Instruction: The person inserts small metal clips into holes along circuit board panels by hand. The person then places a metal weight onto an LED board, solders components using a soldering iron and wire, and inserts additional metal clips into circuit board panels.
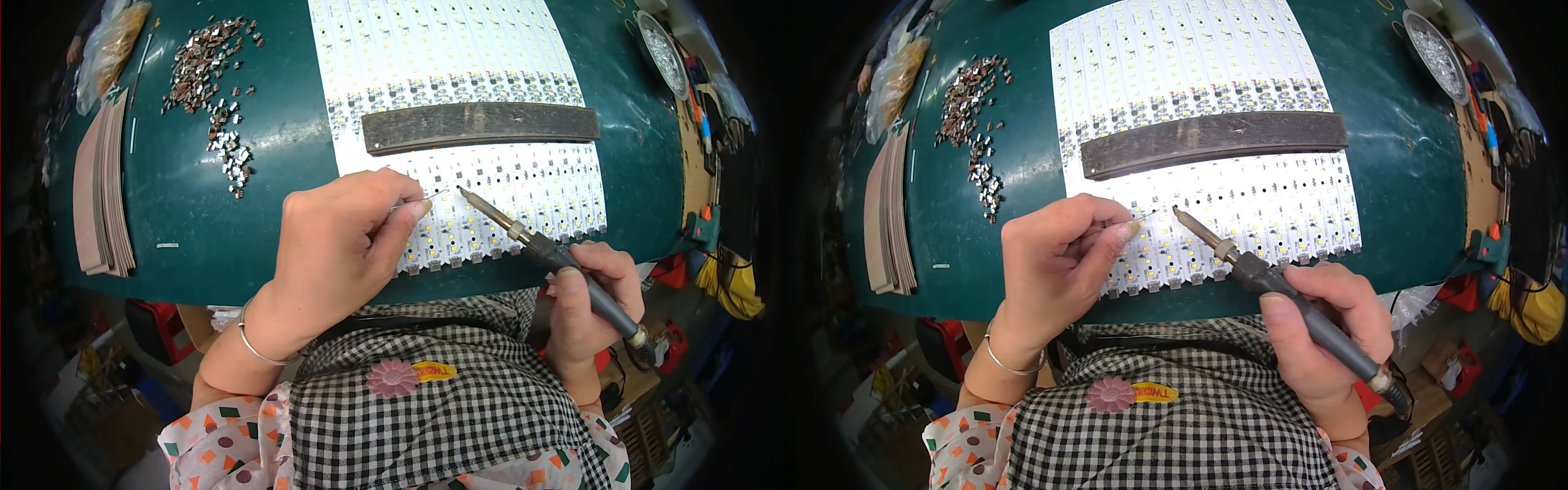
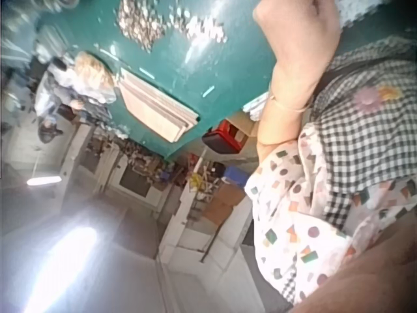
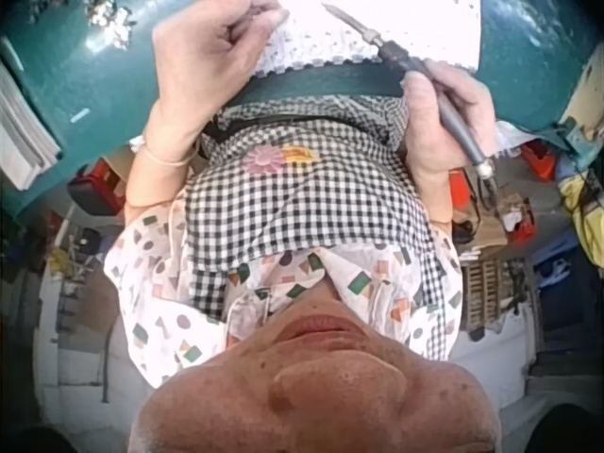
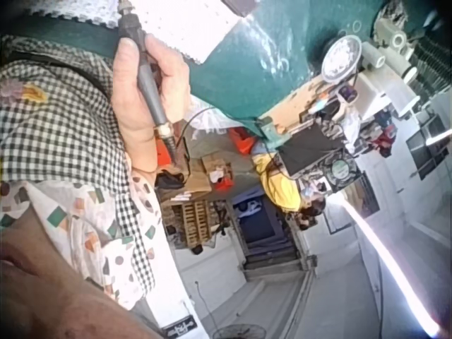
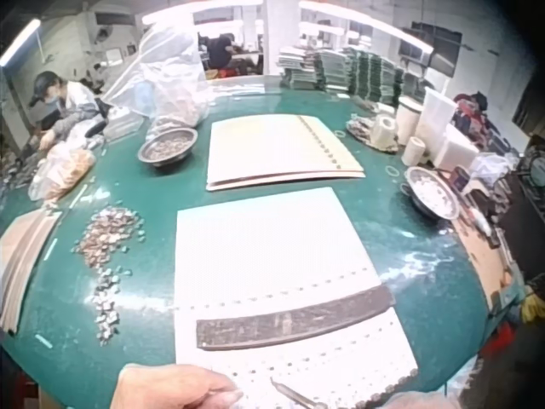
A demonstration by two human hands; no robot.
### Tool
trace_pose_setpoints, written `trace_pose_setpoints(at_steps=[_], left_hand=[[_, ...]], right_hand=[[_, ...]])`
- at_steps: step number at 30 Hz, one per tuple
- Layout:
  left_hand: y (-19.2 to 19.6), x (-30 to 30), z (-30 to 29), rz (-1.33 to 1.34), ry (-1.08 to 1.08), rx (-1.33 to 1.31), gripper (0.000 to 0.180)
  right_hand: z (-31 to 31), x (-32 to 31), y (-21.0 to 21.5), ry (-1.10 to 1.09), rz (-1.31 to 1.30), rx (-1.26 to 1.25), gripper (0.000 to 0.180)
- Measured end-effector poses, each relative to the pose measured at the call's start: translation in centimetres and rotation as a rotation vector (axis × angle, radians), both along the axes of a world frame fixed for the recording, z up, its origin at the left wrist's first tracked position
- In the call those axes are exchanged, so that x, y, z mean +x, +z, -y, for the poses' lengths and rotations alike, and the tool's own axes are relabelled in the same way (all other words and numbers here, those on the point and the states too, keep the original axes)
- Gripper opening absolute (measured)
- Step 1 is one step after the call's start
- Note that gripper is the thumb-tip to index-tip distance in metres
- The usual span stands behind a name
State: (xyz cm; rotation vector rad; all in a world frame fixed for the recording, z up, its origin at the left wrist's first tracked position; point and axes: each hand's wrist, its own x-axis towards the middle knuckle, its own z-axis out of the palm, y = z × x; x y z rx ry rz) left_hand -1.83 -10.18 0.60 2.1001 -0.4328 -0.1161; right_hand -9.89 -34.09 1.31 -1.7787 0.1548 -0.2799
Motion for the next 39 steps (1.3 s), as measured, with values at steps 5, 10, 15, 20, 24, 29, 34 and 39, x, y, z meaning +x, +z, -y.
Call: trace_pose_setpoints(at_steps=[5, 10, 15, 20, 24, 29, 34, 39], left_hand=[[-0.4, 0.2, 0.3, 0.078, 0.010, -0.006, 0.007], [-0.7, 0.3, 0.7, 0.123, 0.016, 0.029, 0.007], [-0.6, 0.4, 0.8, 0.149, 0.015, 0.105, 0.006], [-0.6, 0.6, 1.0, 0.158, -0.013, 0.124, 0.005], [-0.2, 0.4, 0.7, 0.148, 0.013, 0.158, 0.006], [0.8, 0.1, -0.7, 0.044, 0.105, 0.037, 0.005], [0.2, -0.2, -1.1, -0.021, 0.057, -0.030, 0.007], [-0.3, -0.3, -1.1, 0.061, 0.041, 0.003, 0.008]], right_hand=[[-0.8, 0.4, -0.3, 0.016, 0.002, -0.081, 0.026], [-0.9, 0.6, -0.1, 0.060, 0.029, -0.158, 0.025], [-1.0, 0.9, 0.4, 0.106, 0.043, -0.251, 0.026], [-0.8, 0.7, 1.0, 0.144, 0.003, -0.307, 0.027], [-0.6, 0.3, 0.3, 0.079, 0.046, -0.227, 0.026], [-0.2, -0.1, -0.3, -0.071, 0.077, 0.083, 0.026], [-1.1, -0.1, -0.2, 0.027, 0.022, 0.022, 0.027], [-1.9, 0.3, -0.4, 0.055, 0.021, -0.042, 0.027]])
